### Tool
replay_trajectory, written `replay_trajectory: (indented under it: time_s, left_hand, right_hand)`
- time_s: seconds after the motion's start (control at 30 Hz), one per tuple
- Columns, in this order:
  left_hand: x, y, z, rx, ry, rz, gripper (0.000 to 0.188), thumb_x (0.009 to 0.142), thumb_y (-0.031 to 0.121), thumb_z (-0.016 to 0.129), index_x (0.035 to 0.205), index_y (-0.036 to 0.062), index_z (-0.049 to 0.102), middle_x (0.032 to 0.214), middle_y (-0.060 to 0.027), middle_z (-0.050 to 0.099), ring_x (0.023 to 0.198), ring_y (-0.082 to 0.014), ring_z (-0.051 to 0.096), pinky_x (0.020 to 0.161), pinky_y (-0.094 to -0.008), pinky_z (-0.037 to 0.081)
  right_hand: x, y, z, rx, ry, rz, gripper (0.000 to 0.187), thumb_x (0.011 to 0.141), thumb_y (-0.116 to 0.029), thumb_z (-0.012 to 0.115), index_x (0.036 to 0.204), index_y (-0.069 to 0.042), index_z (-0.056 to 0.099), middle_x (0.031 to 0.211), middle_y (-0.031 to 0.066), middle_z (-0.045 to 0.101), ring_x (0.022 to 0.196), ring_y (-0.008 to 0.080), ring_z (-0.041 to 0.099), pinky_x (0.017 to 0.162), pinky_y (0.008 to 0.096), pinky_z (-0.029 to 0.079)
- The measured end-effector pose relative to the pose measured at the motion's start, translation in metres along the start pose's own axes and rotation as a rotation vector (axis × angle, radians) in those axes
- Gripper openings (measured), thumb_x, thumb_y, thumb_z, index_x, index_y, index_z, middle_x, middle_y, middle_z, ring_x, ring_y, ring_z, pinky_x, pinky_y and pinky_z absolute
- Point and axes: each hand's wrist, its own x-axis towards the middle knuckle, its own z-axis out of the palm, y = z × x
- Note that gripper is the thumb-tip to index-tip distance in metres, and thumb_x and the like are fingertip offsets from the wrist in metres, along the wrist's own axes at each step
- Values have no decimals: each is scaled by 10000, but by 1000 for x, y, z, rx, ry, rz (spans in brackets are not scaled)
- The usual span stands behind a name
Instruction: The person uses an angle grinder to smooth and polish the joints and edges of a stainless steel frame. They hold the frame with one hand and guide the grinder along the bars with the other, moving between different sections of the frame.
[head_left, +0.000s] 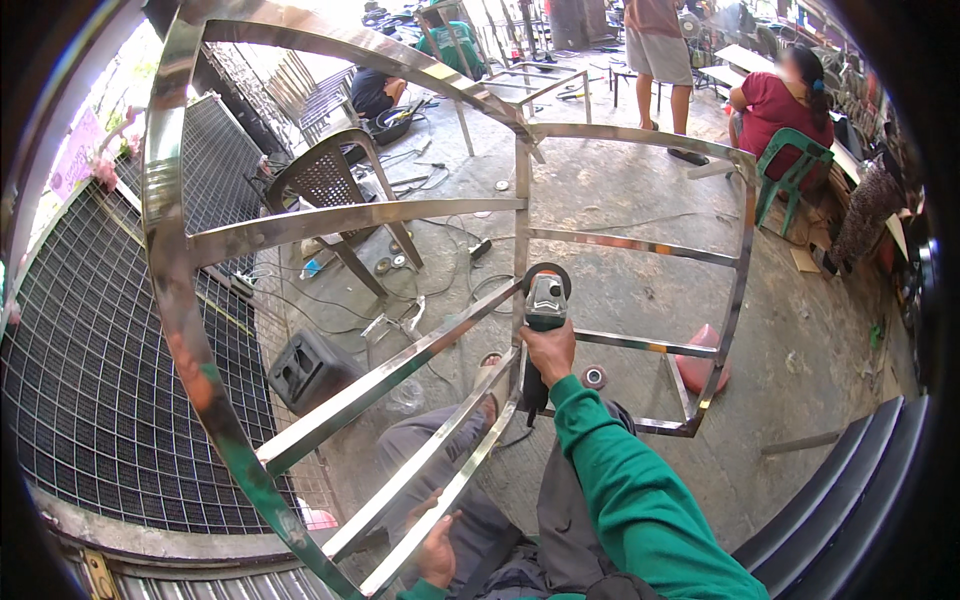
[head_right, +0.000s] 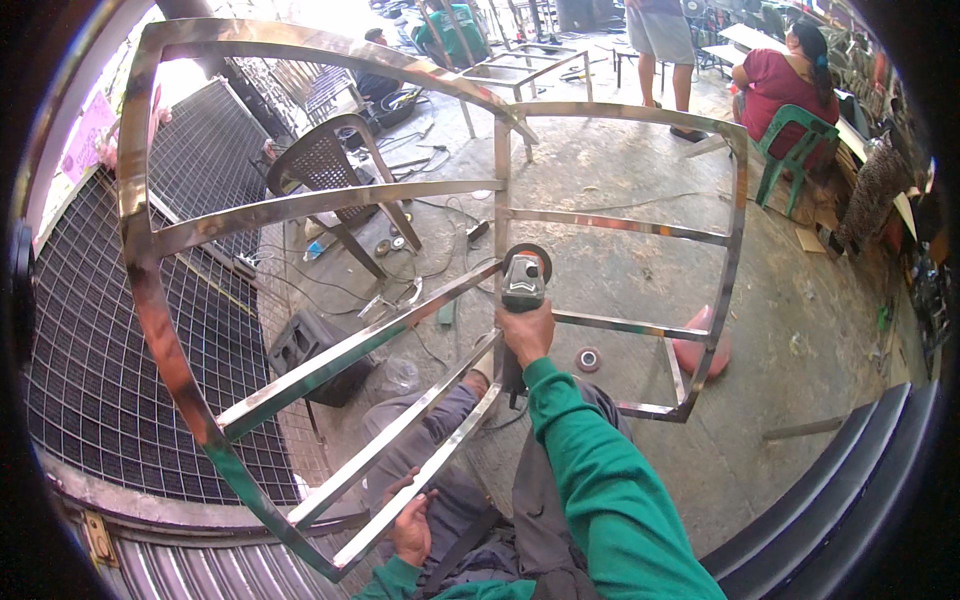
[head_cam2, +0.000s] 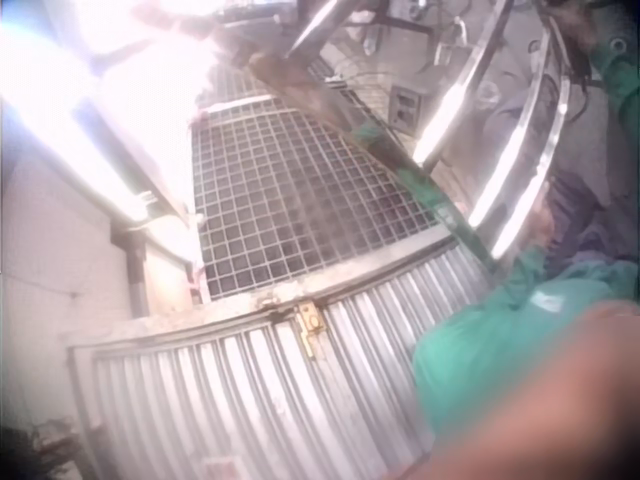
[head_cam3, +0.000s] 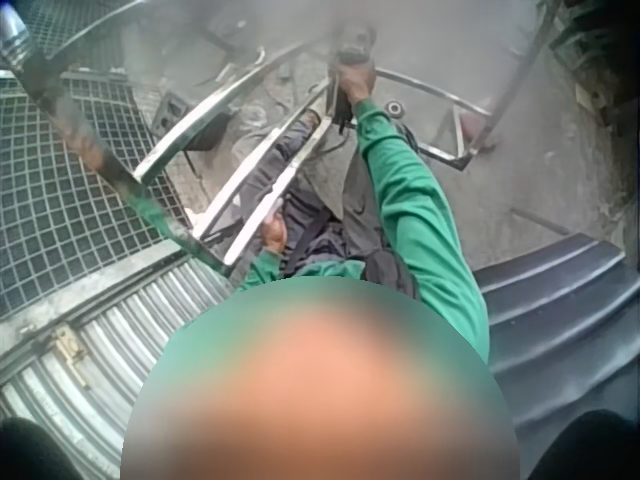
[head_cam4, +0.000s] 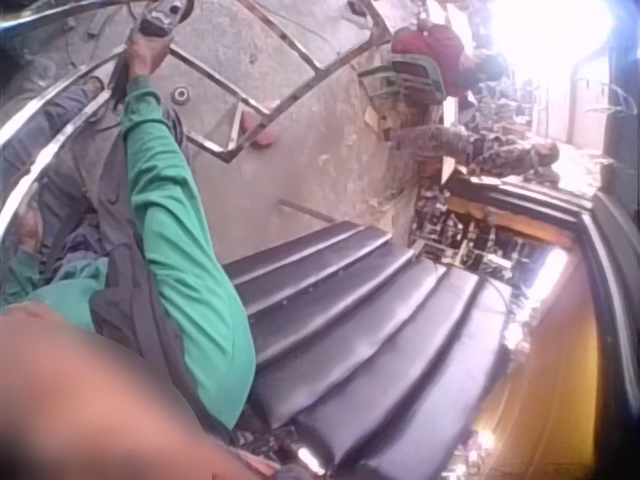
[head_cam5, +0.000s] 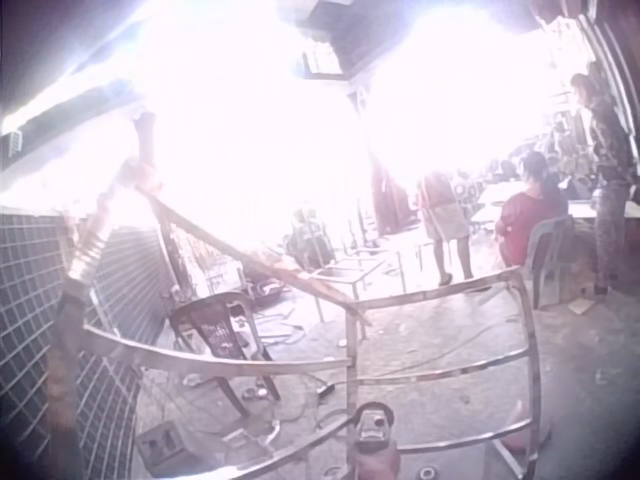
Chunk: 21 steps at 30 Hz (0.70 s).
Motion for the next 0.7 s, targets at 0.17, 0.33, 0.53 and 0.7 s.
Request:
replay_trajectory:
  time_s: [0.17, 0.33, 0.53, 0.7]
  left_hand:
    - [0, -3, -1, -6, 13, -1, 451, 878, -75, 609, 1311, -4, 505, 1455, -228, 576, 1322, -322, 587, 1031, -478, 573]
    - [-1, -2, 2, 25, 17, 16, 449, 880, -59, 602, 1319, -1, 527, 1469, -207, 586, 1288, -295, 605, 1024, -449, 569]
    - [-1, 1, 6, 62, 11, 16, 432, 893, -38, 604, 1320, -8, 550, 1479, -198, 582, 1279, -279, 614, 1016, -427, 573]
    - [-1, 1, 4, 71, -9, 28, 429, 895, -40, 605, 1320, -6, 557, 1488, -200, 575, 1279, -280, 620, 1017, -415, 578]
  right_hand:
    - [0, 2, -2, 54, -19, -55, 616, 674, -284, 883, 1146, 33, 647, 1085, 234, 768, 1008, 394, 761, 892, 444, 587]
    - [1, 4, -3, 33, -11, -89, 640, 667, -293, 888, 1156, 38, 642, 1093, 250, 762, 1020, 408, 756, 902, 454, 587]
    - [4, 4, -2, 10, -8, -53, 647, 670, -294, 892, 1165, 37, 641, 1087, 240, 763, 1013, 379, 757, 899, 446, 588]
    - [2, -2, -2, -5, 3, -39, 696, 655, -318, 901, 1164, 53, 606, 1083, 280, 753, 1030, 429, 750, 900, 478, 590]
